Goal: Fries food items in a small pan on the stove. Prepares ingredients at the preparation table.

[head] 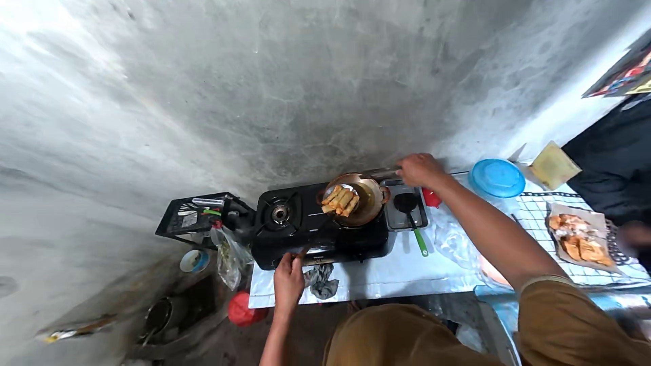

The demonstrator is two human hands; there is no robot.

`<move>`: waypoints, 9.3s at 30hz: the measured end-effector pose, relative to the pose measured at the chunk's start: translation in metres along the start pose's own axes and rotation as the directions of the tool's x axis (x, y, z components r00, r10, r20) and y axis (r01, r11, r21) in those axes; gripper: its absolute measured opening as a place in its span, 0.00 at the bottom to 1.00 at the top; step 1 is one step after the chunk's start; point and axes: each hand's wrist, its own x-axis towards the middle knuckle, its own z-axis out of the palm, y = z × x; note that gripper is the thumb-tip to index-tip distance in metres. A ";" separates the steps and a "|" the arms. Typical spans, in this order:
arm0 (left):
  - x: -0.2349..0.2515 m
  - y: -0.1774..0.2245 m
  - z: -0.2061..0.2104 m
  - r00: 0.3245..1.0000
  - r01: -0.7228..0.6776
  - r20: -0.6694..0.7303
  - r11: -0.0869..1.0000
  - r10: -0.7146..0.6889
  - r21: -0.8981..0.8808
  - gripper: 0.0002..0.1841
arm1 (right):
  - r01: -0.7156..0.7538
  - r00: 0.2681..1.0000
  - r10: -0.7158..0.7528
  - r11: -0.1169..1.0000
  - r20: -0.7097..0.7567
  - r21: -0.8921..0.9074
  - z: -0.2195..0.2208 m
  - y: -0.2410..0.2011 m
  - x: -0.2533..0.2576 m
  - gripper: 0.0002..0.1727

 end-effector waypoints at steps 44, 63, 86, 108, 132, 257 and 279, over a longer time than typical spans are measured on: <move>0.005 0.037 -0.031 0.994 -0.036 -0.105 0.993 0.024 -0.117 0.15 | -0.173 0.984 0.176 0.974 -0.007 0.149 0.067 -0.058 -0.033 0.17; 0.003 0.046 -0.039 0.990 -0.045 -0.140 0.978 0.016 -0.205 0.14 | -0.153 0.984 0.138 0.979 0.113 0.134 0.081 -0.116 -0.010 0.19; -0.007 0.008 -0.011 0.994 0.035 -0.101 0.998 -0.040 -0.052 0.14 | -0.175 0.943 0.220 0.966 -0.249 0.192 0.027 -0.097 -0.063 0.15; 0.000 0.048 -0.007 0.997 -0.066 -0.051 0.982 0.058 -0.179 0.14 | -0.320 0.862 0.491 0.722 -0.128 0.614 0.057 -0.047 -0.111 0.19; -0.010 0.019 0.015 0.998 0.061 0.012 0.979 -0.060 -0.193 0.15 | -0.378 0.905 0.424 0.777 0.025 0.504 0.104 -0.068 -0.083 0.20; -0.397 -0.494 -0.346 -0.005 -0.135 -0.098 0.098 -0.995 -0.986 0.23 | 0.884 -0.179 -0.707 0.190 0.684 0.428 0.347 -0.991 -0.251 0.19; -0.333 -0.661 -0.560 -0.710 -0.364 0.115 0.223 -0.695 -0.904 0.21 | 0.271 -0.809 0.005 -0.884 0.587 0.381 0.350 -1.414 -0.458 0.19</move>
